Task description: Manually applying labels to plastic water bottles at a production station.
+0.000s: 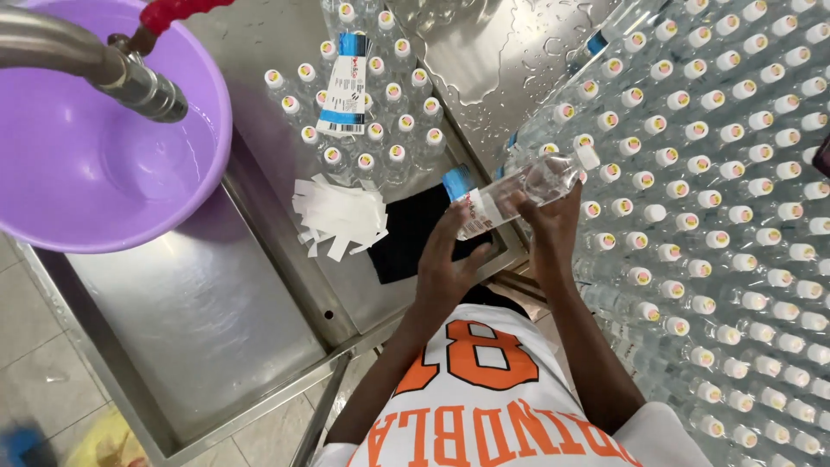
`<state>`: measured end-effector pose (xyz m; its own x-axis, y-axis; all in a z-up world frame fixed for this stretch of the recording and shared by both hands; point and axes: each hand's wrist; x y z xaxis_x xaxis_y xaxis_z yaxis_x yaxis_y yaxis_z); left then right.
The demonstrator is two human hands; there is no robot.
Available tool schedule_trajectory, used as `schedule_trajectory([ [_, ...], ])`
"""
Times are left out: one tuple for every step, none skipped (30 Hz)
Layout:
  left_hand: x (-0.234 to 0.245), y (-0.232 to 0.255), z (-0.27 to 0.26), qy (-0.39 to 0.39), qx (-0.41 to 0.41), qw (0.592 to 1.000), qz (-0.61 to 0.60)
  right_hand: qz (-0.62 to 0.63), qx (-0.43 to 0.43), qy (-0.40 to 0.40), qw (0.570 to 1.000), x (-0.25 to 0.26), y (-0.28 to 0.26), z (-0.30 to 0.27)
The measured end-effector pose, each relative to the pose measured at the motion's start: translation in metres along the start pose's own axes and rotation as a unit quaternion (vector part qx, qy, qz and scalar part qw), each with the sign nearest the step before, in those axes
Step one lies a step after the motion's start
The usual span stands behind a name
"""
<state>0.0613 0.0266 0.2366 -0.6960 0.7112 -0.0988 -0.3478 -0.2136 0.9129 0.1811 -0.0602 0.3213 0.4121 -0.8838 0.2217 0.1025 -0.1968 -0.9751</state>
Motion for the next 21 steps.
schedule_trajectory([
  [-0.005,-0.007,-0.004,-0.04,-0.054,0.992,0.104,0.022,-0.004,0.017,1.0,0.001,0.001,0.001],
  [-0.009,-0.012,-0.012,-0.079,-0.104,0.97,0.207,0.043,-0.011,0.032,0.999,0.002,0.002,-0.002],
  [-0.011,-0.015,-0.014,-0.078,-0.1,0.97,0.206,0.04,-0.013,0.031,0.999,0.004,0.008,-0.008],
  [-0.013,-0.019,-0.015,-0.077,-0.095,0.961,0.247,-0.024,-0.015,0.033,0.999,0.005,0.014,-0.012],
  [-0.015,-0.022,-0.015,-0.077,-0.09,0.95,0.289,-0.089,-0.016,0.035,0.995,0.005,0.019,-0.016],
  [-0.01,-0.027,-0.016,-0.072,-0.09,0.95,0.29,-0.09,-0.013,0.031,0.995,0.002,0.026,-0.023],
  [-0.004,-0.031,-0.017,-0.067,-0.064,0.963,0.254,-0.095,-0.029,0.003,0.995,-0.002,0.032,-0.03],
  [0.001,-0.035,-0.019,-0.064,-0.038,0.974,0.215,-0.101,-0.047,-0.021,0.994,-0.005,0.039,-0.039],
  [0.007,-0.044,-0.024,-0.063,-0.037,0.974,0.215,-0.102,-0.047,-0.022,0.993,-0.005,0.042,-0.037],
  [0.012,-0.051,-0.033,-0.059,-0.014,0.98,0.191,-0.069,-0.035,-0.077,0.994,-0.003,0.046,-0.039],
  [0.017,-0.059,-0.042,-0.054,0.009,0.984,0.167,-0.034,-0.023,-0.131,0.991,-0.001,0.051,-0.041],
  [0.022,-0.068,-0.049,-0.053,0.011,0.985,0.166,-0.036,-0.024,-0.132,0.99,0.002,0.042,-0.039],
  [0.027,-0.076,-0.056,-0.052,0.021,0.985,0.166,-0.046,0.009,-0.168,0.985,0.005,0.033,-0.038],
  [0.033,-0.083,-0.065,-0.051,0.033,0.984,0.167,-0.054,0.041,-0.206,0.976,0.008,0.024,-0.039],
  [0.037,-0.082,-0.061,-0.051,0.037,0.984,0.166,-0.056,0.037,-0.208,0.976,0.013,0.016,-0.032],
  [0.04,-0.08,-0.058,-0.062,0.037,0.979,0.193,-0.137,0.086,-0.22,0.962,0.018,0.008,-0.026],
  [0.044,-0.079,-0.054,-0.074,0.037,0.972,0.219,-0.216,0.135,-0.231,0.939,0.022,0.0,-0.019],
  [0.044,-0.08,-0.05,-0.073,0.04,0.972,0.22,-0.216,0.134,-0.234,0.938,0.025,-0.005,-0.011],
  [0.043,-0.081,-0.045,-0.076,0.04,0.971,0.222,-0.299,0.168,-0.292,0.893,0.028,-0.01,-0.003],
  [0.043,-0.081,-0.04,-0.081,0.039,0.97,0.224,-0.377,0.2,-0.344,0.836,0.031,-0.015,0.004],
  [0.041,-0.093,-0.038,-0.081,0.041,0.97,0.225,-0.376,0.199,-0.346,0.836,0.035,-0.01,0.015],
])
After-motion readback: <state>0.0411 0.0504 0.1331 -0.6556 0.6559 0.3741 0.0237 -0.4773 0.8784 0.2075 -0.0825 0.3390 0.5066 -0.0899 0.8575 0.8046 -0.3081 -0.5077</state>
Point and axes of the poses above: each hand's wrist, its own z-axis towards the middle knuckle, its own x-axis out of the back of the hand, y = z × x, and after that the axes turned 12 degrees about -z, right-handed
